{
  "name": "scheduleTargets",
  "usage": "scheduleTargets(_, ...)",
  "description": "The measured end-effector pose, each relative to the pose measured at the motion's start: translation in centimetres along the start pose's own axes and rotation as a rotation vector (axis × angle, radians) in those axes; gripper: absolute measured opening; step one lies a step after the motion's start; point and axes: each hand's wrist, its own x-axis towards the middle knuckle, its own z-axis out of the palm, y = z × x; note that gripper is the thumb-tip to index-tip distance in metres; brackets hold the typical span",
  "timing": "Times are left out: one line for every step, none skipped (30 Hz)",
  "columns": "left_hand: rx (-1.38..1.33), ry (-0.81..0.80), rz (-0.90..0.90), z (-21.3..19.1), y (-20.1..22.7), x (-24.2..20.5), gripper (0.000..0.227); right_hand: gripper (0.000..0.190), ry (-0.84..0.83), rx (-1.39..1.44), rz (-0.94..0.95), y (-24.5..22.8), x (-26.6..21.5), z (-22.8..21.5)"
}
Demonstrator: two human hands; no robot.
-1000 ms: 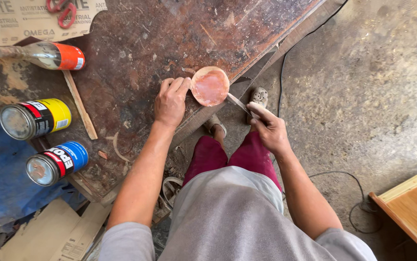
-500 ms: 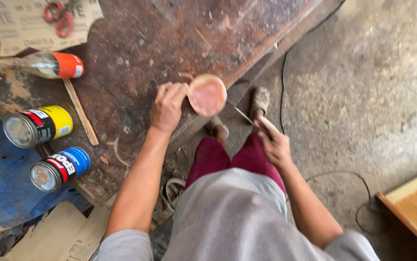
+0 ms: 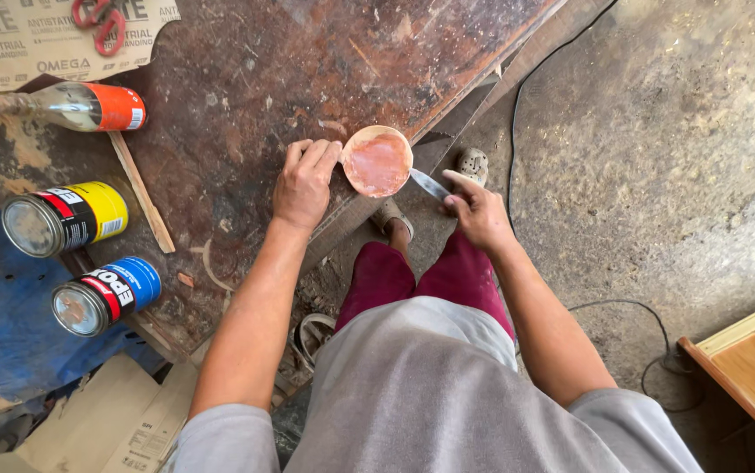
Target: The person scoops reddish paste from a can into a small wooden bowl, then adds more paste from a second can and mixes them together with a metal spatula. The person briefly wipes their hands on their shirt and continues mixing the combined paste in the bowl.
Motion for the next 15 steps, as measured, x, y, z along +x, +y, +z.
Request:
scheduleTargets(-0.006,0.011,0.003,-0.1,0.0,0.3,0.033,0.044,-0.006,0.022,-0.015,0.4,-0.5,-0.5)
scheduleTargets(-0.012,0.022,0.005,-0.2,-0.1,0.5,0.033,0.044,-0.012,0.044,-0.03,0.8,-1.3,-0.9)
scheduleTargets(-0.022,0.029,0.003,-0.3,0.0,0.5,0.032,0.044,-0.023,0.064,-0.041,1.2,-2.1,-1.4)
scheduleTargets(-0.018,0.031,0.014,-0.3,-0.1,0.7,0.033,0.044,-0.033,0.154,-0.005,1.5,-2.6,-1.8)
scheduleTargets(-0.009,0.034,0.021,-0.5,-0.2,0.7,0.034,0.044,-0.049,0.245,0.027,1.7,-2.8,-1.9)
scheduleTargets(0.0,0.036,0.028,-0.6,-0.3,0.8,0.034,0.044,-0.065,0.337,0.058,1.8,-2.6,-2.0)
scheduleTargets(-0.011,0.025,0.031,-0.7,-0.1,0.3,0.034,0.04,-0.07,0.337,-0.082,2.0,-3.3,-1.9)
scheduleTargets(-0.022,0.015,0.033,-0.8,0.3,-0.3,0.033,0.037,-0.075,0.338,-0.222,2.0,-3.6,-1.9)
scheduleTargets(-0.025,0.02,0.051,-0.8,0.2,0.0,0.033,0.034,-0.067,0.336,-0.38,1.8,-2.9,-1.8)
scheduleTargets(-0.03,0.016,0.044,-0.8,0.2,0.2,0.034,0.038,-0.077,0.482,-0.245,1.4,-2.3,-1.5)
scheduleTargets(-0.023,0.029,0.031,-0.9,0.0,0.7,0.035,0.043,-0.097,0.623,-0.127,0.6,-0.6,-1.4)
scheduleTargets(-0.017,0.042,0.019,-0.9,-0.2,1.1,0.036,0.048,-0.119,0.76,-0.008,-0.2,0.8,-1.4)
scheduleTargets(-0.019,0.036,0.023,-0.9,-0.2,0.8,0.036,0.05,-0.098,0.587,-0.025,-0.7,1.3,-1.1)
scheduleTargets(-0.022,0.031,0.026,-0.7,-0.2,0.3,0.035,0.053,-0.077,0.413,-0.043,-1.1,1.8,-0.9)
scheduleTargets(-0.029,0.021,0.036,-0.4,-0.3,0.0,0.035,0.055,-0.05,0.241,-0.056,-1.3,2.0,-0.7)
